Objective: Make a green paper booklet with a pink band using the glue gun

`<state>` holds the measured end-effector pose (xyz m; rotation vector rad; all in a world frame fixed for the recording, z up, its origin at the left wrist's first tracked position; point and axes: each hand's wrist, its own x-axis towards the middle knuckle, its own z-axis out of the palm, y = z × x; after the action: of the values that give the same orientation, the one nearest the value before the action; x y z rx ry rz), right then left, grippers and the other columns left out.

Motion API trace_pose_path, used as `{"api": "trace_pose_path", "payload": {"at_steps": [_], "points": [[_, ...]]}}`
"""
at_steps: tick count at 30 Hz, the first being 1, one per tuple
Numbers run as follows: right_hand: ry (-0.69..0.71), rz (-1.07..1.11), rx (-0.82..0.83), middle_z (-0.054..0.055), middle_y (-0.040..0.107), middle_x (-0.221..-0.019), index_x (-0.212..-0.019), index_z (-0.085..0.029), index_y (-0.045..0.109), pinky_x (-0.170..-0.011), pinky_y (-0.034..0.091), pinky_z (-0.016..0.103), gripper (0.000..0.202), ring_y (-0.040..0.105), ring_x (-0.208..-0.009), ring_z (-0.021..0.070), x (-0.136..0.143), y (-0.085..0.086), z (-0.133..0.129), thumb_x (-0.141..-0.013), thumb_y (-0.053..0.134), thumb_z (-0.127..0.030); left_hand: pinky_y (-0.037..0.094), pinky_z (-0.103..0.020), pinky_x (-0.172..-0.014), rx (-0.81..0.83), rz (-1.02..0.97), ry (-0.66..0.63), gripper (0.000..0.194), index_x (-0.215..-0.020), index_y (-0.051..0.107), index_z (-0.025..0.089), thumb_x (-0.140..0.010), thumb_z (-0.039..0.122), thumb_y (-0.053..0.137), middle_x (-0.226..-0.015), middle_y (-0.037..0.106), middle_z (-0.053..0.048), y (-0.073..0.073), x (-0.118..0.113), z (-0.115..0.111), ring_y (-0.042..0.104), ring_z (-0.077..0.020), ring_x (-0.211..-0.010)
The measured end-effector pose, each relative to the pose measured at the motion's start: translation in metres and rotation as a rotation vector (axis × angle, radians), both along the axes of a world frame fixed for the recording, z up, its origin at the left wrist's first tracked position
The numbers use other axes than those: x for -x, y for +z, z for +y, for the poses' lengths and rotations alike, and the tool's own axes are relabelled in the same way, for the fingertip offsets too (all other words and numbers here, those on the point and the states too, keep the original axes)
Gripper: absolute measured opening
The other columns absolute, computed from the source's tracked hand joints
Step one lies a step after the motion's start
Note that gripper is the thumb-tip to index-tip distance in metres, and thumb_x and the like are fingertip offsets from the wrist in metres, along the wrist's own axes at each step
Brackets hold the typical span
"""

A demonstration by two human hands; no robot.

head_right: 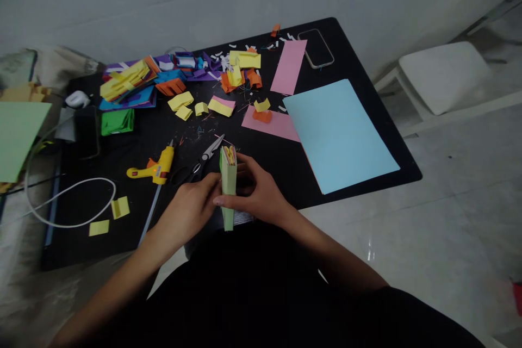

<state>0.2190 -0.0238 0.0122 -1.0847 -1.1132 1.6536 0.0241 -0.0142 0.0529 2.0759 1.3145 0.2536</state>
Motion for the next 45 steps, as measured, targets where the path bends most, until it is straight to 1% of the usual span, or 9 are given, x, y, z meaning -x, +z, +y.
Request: {"api": "trace_pose_path", "payload": {"at_steps": [5, 8, 13, 22, 27, 33, 36, 39, 45], "points": [[0.02, 0.091, 0.002, 0.003, 0.076, -0.109, -0.126, -0.029, 0.065, -0.084, 0.066, 0.041, 0.068, 0.075, -0.104, 0.0261, -0.003, -0.001, 0.005, -0.066, 0.097, -0.035, 0.046, -0.027, -0.062, 0.048, -0.123, 0.061, 0.007, -0.105, 0.057, 0.021, -0.104, 0.022, 0.05, -0.082, 0.075, -0.001, 0.002, 0.0, 0.001, 0.073, -0.0178, -0.069], [0.016, 0.086, 0.01, 0.003, 0.077, -0.108, -0.12, -0.028, 0.068, -0.085, 0.066, 0.043, 0.064, 0.074, -0.102, 0.0263, -0.004, -0.001, 0.006, -0.065, 0.098, -0.037, 0.049, -0.025, -0.066, 0.049, -0.182, 0.126, 0.004, -0.099, 0.06, 0.021, -0.102, 0.021, 0.058, -0.087, 0.078, 0.001, 0.005, 0.0, 0.001, 0.075, -0.0158, -0.074], [0.015, 0.079, 0.03, 0.004, 0.076, -0.11, -0.117, -0.028, 0.07, -0.088, 0.064, 0.044, 0.061, 0.073, -0.101, 0.0263, -0.006, 0.0, 0.005, -0.065, 0.099, -0.037, 0.049, -0.026, -0.067, -0.051, -0.138, 0.168, 0.009, -0.091, 0.071, 0.021, -0.098, 0.021, 0.065, -0.086, 0.079, 0.001, 0.008, 0.0, 0.001, 0.072, -0.0153, -0.073], [0.028, 0.071, 0.063, 0.004, 0.077, -0.104, -0.114, -0.028, 0.072, -0.087, 0.063, 0.045, 0.057, 0.073, -0.098, 0.027, -0.009, -0.001, 0.006, -0.064, 0.098, -0.04, 0.047, -0.027, -0.063, -0.007, -0.142, 0.203, 0.013, -0.091, 0.075, 0.021, -0.098, 0.018, 0.064, -0.083, 0.079, 0.002, 0.011, -0.002, 0.0, 0.07, -0.0143, -0.069], [-0.017, 0.0, 0.067, 0.007, 0.079, -0.11, -0.113, -0.024, 0.074, -0.094, 0.061, 0.051, 0.045, 0.074, -0.103, 0.0306, -0.007, 0.003, 0.001, -0.074, 0.089, -0.04, 0.048, -0.027, -0.063, -0.06, -0.121, 0.22, 0.01, -0.09, 0.074, 0.021, -0.097, 0.019, 0.067, -0.082, 0.078, 0.001, 0.009, -0.006, -0.002, 0.069, -0.0142, -0.067], [-0.2, -0.174, 0.02, 0.011, 0.08, -0.114, -0.108, -0.02, 0.076, -0.101, 0.059, 0.05, 0.033, 0.075, -0.109, 0.0319, 0.007, 0.009, -0.004, -0.076, 0.08, -0.029, 0.053, -0.031, -0.072, -0.169, -0.11, 0.222, 0.007, -0.095, 0.071, 0.02, -0.098, 0.024, 0.067, -0.093, 0.077, -0.003, 0.004, -0.011, -0.007, 0.072, -0.0179, -0.081], [-0.259, -0.117, 0.118, 0.008, 0.081, -0.099, -0.098, -0.021, 0.077, -0.089, 0.063, 0.049, 0.027, 0.076, -0.095, 0.0308, 0.006, 0.005, -0.003, -0.073, 0.083, -0.029, 0.056, -0.03, -0.076, -0.088, -0.232, 0.283, 0.013, -0.105, 0.07, 0.022, -0.099, 0.033, 0.067, -0.104, 0.076, -0.004, 0.001, -0.006, -0.007, 0.072, -0.0175, -0.087], [-0.262, -0.015, 0.217, 0.007, 0.081, -0.103, -0.102, -0.022, 0.075, -0.084, 0.064, 0.047, 0.039, 0.075, -0.093, 0.0297, 0.001, 0.0, -0.001, -0.067, 0.09, -0.031, 0.058, -0.029, -0.074, 0.065, -0.39, 0.393, 0.021, -0.111, 0.069, 0.022, -0.1, 0.039, 0.066, -0.101, 0.077, -0.005, -0.006, 0.0, -0.006, 0.073, -0.0176, -0.087], [-0.274, -0.061, 0.097, 0.006, 0.076, -0.112, -0.114, -0.026, 0.064, -0.091, 0.062, 0.046, 0.054, 0.072, -0.103, 0.0277, 0.001, 0.0, 0.0, -0.07, 0.092, -0.039, 0.057, -0.027, -0.067, 0.241, -0.631, 0.42, 0.017, -0.1, 0.075, 0.021, -0.095, 0.036, 0.07, -0.083, 0.076, -0.001, -0.015, -0.003, -0.006, 0.068, -0.0139, -0.07]]}}
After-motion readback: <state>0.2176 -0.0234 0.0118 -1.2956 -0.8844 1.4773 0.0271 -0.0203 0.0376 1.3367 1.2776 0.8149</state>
